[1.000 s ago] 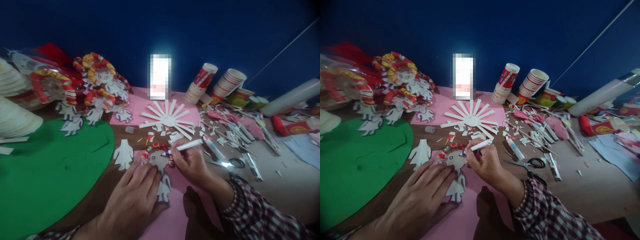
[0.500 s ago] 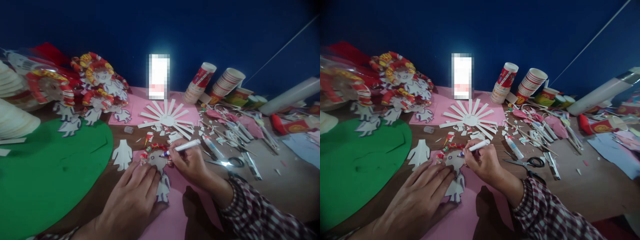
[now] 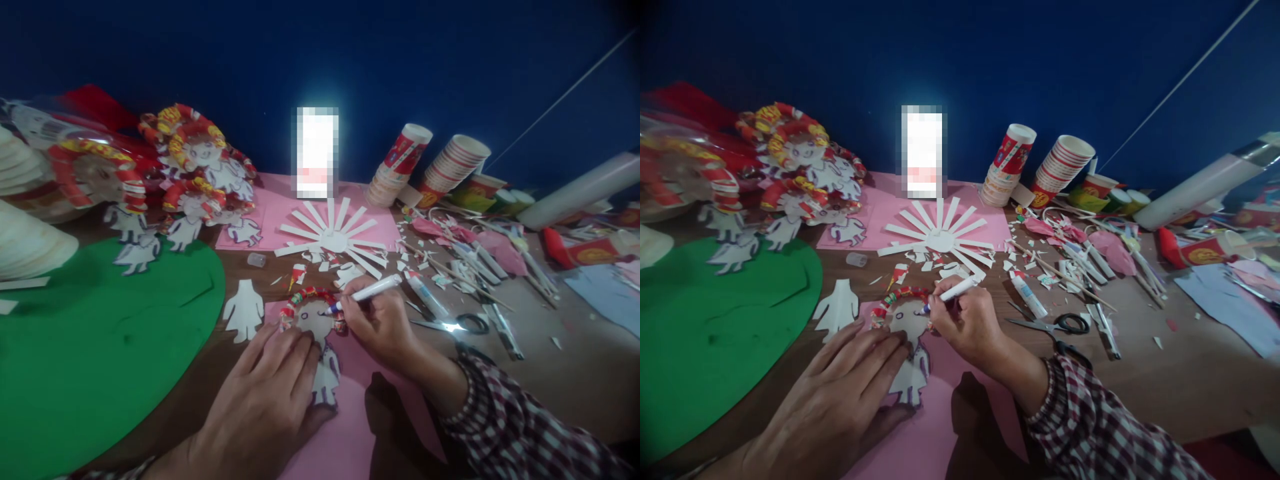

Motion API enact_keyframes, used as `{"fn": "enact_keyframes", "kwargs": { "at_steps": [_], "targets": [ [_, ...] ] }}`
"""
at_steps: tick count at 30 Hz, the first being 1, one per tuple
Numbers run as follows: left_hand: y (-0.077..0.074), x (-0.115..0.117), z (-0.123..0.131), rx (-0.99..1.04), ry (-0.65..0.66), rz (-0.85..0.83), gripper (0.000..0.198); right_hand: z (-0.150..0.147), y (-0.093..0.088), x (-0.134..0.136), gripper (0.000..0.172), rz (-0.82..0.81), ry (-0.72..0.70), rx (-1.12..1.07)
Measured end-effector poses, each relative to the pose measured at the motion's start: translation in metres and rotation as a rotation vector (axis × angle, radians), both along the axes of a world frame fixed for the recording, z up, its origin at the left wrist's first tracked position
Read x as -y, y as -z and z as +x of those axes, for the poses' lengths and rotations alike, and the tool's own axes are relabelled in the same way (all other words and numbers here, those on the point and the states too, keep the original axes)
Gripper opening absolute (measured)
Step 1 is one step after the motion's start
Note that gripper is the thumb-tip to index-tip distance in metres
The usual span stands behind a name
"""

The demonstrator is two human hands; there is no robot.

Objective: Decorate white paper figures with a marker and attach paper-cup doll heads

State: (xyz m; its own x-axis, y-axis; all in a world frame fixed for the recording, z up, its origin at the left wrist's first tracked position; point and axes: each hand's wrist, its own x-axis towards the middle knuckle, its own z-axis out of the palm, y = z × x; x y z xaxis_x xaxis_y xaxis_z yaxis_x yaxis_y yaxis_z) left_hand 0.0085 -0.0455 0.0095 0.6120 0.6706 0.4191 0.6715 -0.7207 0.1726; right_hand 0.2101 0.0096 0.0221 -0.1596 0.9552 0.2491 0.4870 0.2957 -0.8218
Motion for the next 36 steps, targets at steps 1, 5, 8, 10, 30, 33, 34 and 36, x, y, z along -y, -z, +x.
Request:
{"fn": "enact_keyframes", "kwargs": {
  "at_steps": [1, 5, 8, 10, 30, 33, 34, 36],
  "targets": [
    [-0.0002, 0.0001, -0.0001, -0.002, -0.002, -0.001, 0.042, 0.0007, 0.0008, -0.0003, 0.005, -0.006, -0.007, -0.007],
    [-0.0003, 0.0003, -0.0003, -0.007, -0.003, -0.001, 0.042, 0.0018, 0.0033, -0.0001, 0.003, -0.015, -0.004, -0.015],
    [-0.0001, 0.0002, 0.0000, -0.010, -0.003, 0.003, 0.043, 0.0012, 0.0036, 0.0008, 0.002, -0.022, 0.004, -0.018],
    [-0.0002, 0.0001, 0.0004, -0.011, -0.007, 0.009, 0.043, 0.0007, 0.0032, 0.0012, 0.003, -0.018, 0.010, -0.016],
    [0.0009, -0.0005, 0.0004, 0.008, -0.004, 0.012, 0.046, -0.0009, -0.0011, 0.0014, 0.007, 0.060, 0.038, -0.029],
    [0.0011, -0.0006, 0.0002, 0.013, -0.004, 0.010, 0.047, -0.0009, -0.0013, 0.0014, 0.008, 0.070, 0.036, 0.021],
    [0.0012, -0.0006, 0.0001, 0.013, -0.003, 0.010, 0.047, -0.0008, -0.0013, 0.0014, 0.008, 0.071, 0.037, 0.034],
    [0.0013, -0.0005, 0.0000, 0.005, 0.001, 0.010, 0.047, -0.0008, -0.0013, 0.0014, 0.010, 0.072, 0.047, 0.055]
  ]
}}
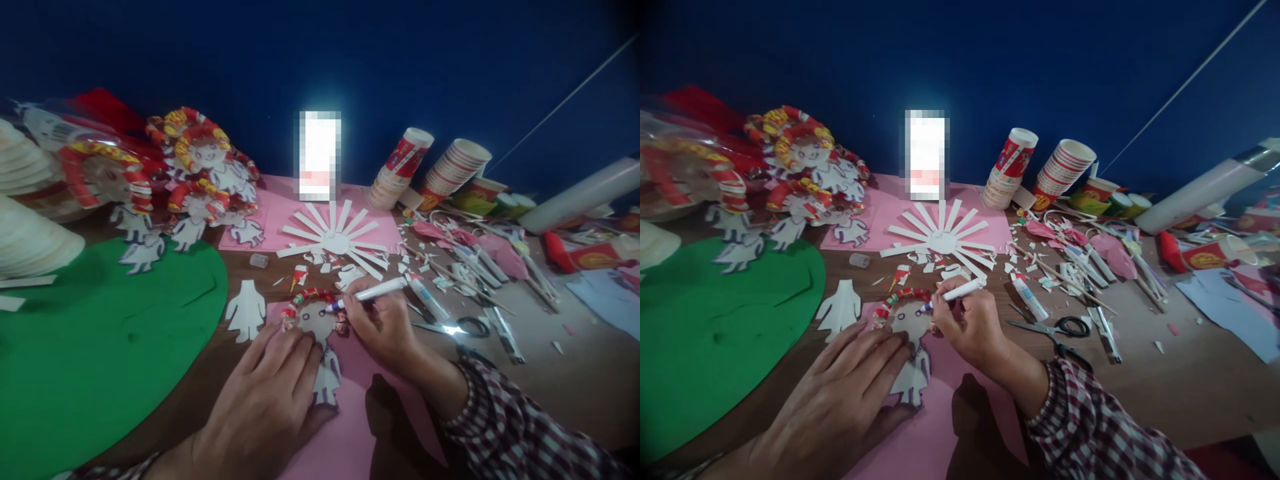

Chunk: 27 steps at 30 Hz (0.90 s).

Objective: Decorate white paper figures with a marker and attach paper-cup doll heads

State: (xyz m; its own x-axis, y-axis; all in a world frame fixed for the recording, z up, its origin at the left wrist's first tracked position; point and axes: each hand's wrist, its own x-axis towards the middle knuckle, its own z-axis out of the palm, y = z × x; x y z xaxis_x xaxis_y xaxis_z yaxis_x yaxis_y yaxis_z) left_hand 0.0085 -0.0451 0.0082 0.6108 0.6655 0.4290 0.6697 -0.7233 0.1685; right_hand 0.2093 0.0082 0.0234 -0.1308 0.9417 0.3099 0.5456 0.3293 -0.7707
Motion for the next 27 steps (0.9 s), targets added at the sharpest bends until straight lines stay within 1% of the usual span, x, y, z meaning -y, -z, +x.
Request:
{"fn": "enact_keyframes", "kwargs": {
  "at_steps": [6, 13, 22, 27],
  "targets": [
    [0.0001, 0.0005, -0.0008, -0.005, -0.006, 0.000, 0.048, -0.0001, -0.0009, -0.0003, 0.010, -0.016, -0.006, 0.010],
    [-0.0014, 0.0001, 0.0007, -0.007, -0.007, 0.008, 0.047, -0.0004, -0.0011, -0.0005, 0.010, 0.009, -0.013, 0.037],
    [-0.0006, -0.0003, 0.0006, -0.014, -0.006, 0.001, 0.045, -0.0007, -0.0002, -0.0004, 0.008, -0.047, -0.047, 0.000],
    [-0.0010, 0.0002, 0.0000, -0.005, 0.002, -0.013, 0.044, -0.0016, -0.0009, 0.0005, 0.007, -0.044, -0.033, -0.005]
  ]
}}
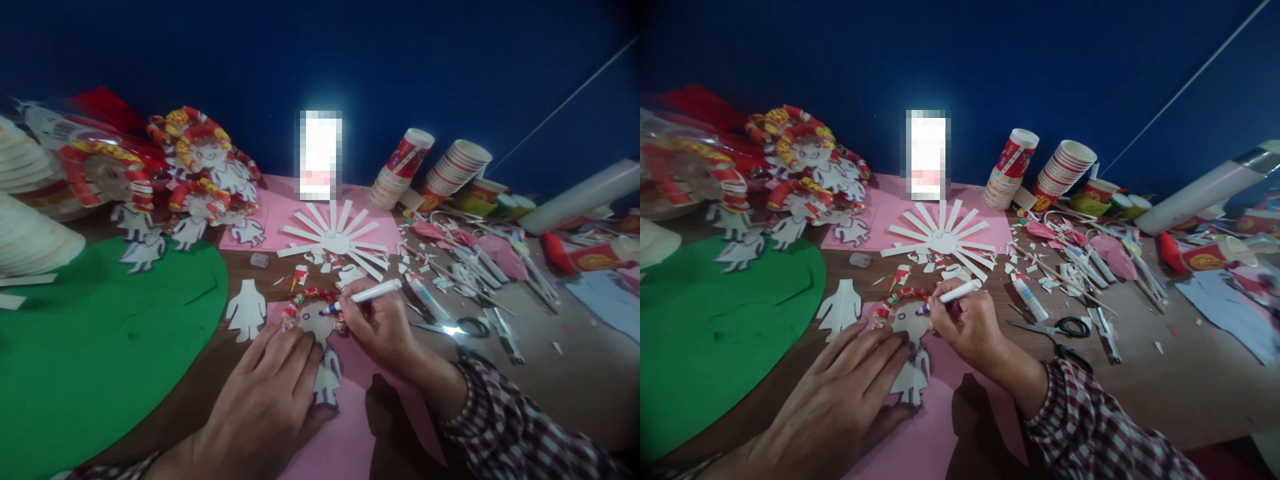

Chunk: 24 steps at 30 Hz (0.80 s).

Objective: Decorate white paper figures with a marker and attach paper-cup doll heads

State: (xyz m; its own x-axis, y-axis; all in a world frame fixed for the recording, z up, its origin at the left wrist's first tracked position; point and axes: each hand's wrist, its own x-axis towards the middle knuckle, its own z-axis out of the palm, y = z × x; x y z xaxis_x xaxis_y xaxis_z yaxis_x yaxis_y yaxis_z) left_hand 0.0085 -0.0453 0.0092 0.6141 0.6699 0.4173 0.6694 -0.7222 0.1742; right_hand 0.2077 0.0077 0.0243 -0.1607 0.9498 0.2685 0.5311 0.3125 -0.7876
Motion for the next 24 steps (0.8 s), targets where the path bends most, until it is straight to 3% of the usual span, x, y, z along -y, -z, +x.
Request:
{"fn": "enact_keyframes", "kwargs": {
  "at_steps": [10, 24],
  "targets": [
    [0.0001, -0.0002, 0.0003, -0.003, -0.007, 0.014, 0.043, 0.0006, -0.0005, -0.0008, 0.008, 0.045, 0.057, -0.073],
    [-0.0002, 0.0001, -0.0001, -0.013, -0.005, 0.005, 0.045, 0.0006, 0.0007, -0.0006, 0.011, 0.043, 0.022, 0.026]
  ]
}}
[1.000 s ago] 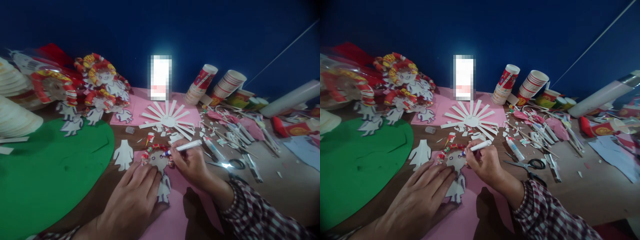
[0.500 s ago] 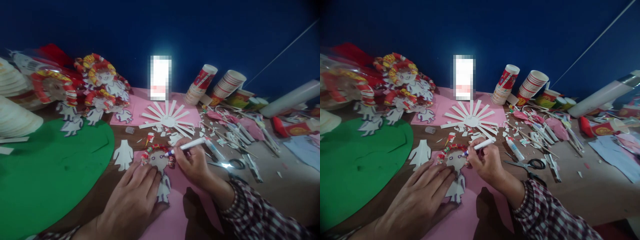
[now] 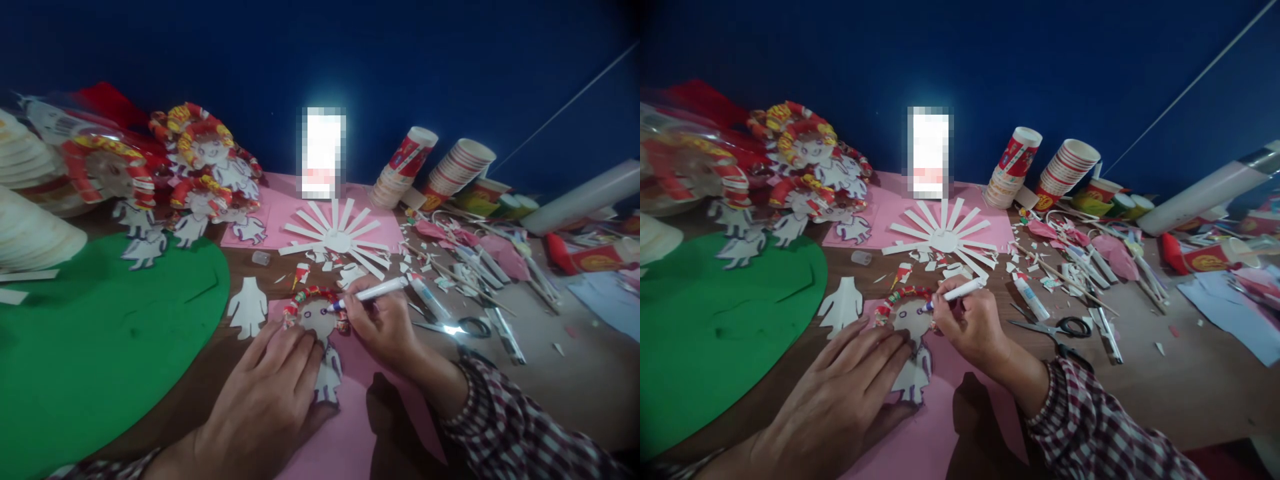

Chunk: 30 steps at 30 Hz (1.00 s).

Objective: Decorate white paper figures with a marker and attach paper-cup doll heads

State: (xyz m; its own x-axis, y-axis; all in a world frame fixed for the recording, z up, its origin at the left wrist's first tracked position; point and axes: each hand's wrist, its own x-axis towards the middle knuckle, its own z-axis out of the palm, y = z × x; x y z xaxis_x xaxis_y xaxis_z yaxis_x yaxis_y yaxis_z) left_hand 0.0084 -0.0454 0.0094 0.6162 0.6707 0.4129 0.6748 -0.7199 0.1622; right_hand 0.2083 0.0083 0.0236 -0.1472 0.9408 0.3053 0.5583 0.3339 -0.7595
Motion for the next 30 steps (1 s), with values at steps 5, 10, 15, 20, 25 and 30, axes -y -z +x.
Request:
{"fn": "enact_keyframes", "kwargs": {
  "at_steps": [5, 10, 15, 20, 25, 30],
  "targets": [
    [-0.0007, -0.0006, 0.0005, -0.006, 0.001, 0.011, 0.044, -0.0018, -0.0017, 0.0003, 0.009, -0.015, -0.005, -0.038],
    [-0.0017, -0.0006, 0.0010, -0.001, 0.001, 0.007, 0.044, -0.0039, -0.0009, 0.0045, 0.008, -0.028, 0.041, -0.217],
    [-0.0018, -0.0007, 0.0009, -0.015, 0.006, 0.021, 0.044, -0.0035, 0.0028, 0.0057, 0.006, 0.022, -0.069, -0.106],
    [-0.0024, -0.0010, 0.0007, -0.041, 0.019, 0.037, 0.044, -0.0058, 0.0021, 0.0033, 0.001, 0.159, -0.145, 0.076],
    [-0.0021, -0.0004, 0.0006, -0.037, 0.010, 0.031, 0.043, -0.0081, 0.0015, 0.0030, 0.003, 0.139, -0.143, 0.079],
    [-0.0017, -0.0004, 0.0004, -0.050, 0.011, 0.030, 0.045, -0.0079, 0.0050, 0.0031, 0.003, 0.111, -0.146, 0.080]
  ]
}}
